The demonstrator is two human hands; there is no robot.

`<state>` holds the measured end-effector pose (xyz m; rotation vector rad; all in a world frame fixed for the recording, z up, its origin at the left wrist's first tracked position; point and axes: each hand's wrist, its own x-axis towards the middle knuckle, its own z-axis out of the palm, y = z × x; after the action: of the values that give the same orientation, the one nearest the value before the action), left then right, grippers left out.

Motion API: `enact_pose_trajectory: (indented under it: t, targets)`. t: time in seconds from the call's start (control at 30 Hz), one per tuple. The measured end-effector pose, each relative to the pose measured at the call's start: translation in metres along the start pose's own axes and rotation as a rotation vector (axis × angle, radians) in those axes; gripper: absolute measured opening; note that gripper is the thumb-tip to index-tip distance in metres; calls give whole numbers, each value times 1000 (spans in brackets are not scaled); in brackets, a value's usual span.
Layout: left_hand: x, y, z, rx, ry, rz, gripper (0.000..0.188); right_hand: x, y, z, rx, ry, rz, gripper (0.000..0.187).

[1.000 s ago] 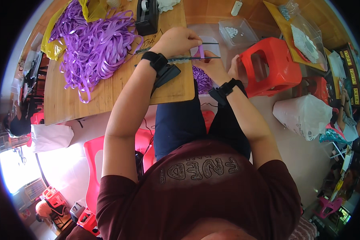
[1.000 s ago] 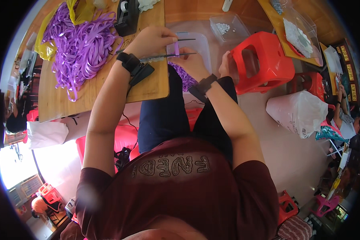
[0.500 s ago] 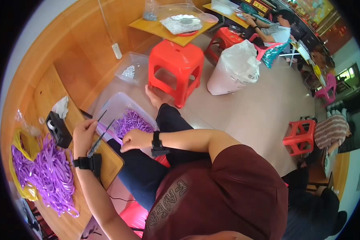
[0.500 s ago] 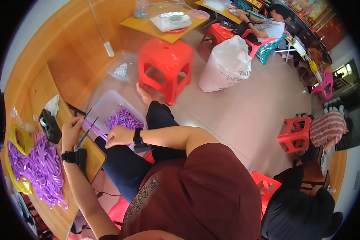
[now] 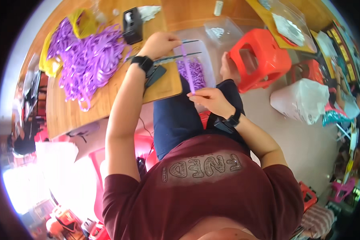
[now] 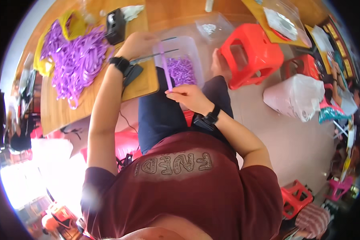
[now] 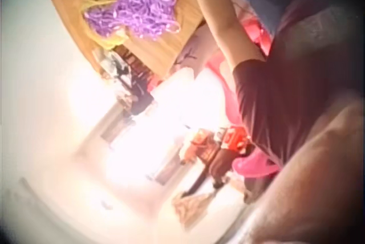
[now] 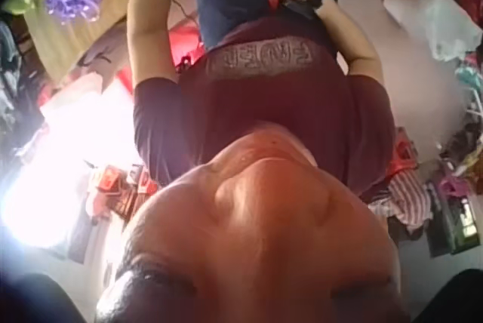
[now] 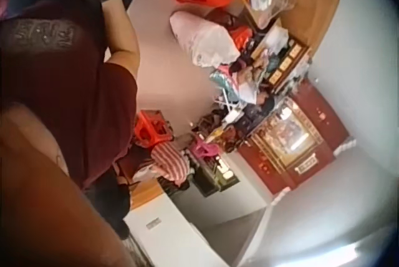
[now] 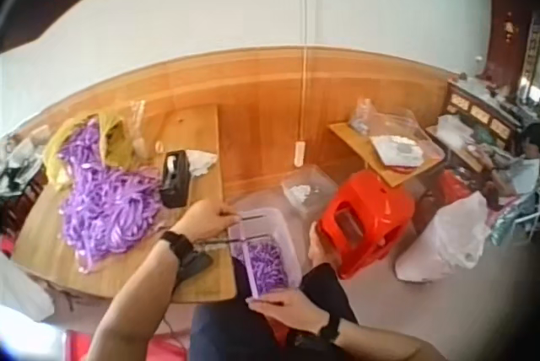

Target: Measuring and sorting purple ribbon strips into a plastic container at a workshop table.

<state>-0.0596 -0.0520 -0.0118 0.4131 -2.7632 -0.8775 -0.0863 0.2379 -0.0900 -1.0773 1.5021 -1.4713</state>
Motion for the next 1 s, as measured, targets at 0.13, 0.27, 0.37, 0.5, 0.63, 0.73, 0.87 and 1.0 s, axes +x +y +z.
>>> enact_pose_trajectory:
  t: [0.13, 0.27, 0.37, 0.5, 0.63, 0.73, 0.87, 1.0]
  targets:
    - [-5, -3, 3, -40, 6, -16, 30, -4, -23, 4, 17, -26, 52, 21]
    - [-2, -16, 5, -51, -5, 51, 30, -1, -41, 2, -120, -10, -55, 21]
    - [-1, 7, -3, -55, -56, -45, 30, 4, -62, -7, -257, 26, -211, 21]
    - [-3, -10, -2, -17, -17, 20, 33, 37, -104, -31, -274, -11, -245, 22]
    - [-2, -3, -3, -32, 9, 35, 33, 77, -145, -53, -217, -44, -176, 21]
    - [-5, 7, -7, -91, -92, -101, 29, 74, -138, -52, -248, -174, -94, 17]
    - [-5, 5, -7, -43, -31, -23, 28, 32, -93, -29, -33, -256, 258, 18]
    - [-1, 3, -5, -21, -50, -58, 29, 4, -40, -13, 348, -79, 459, 24]
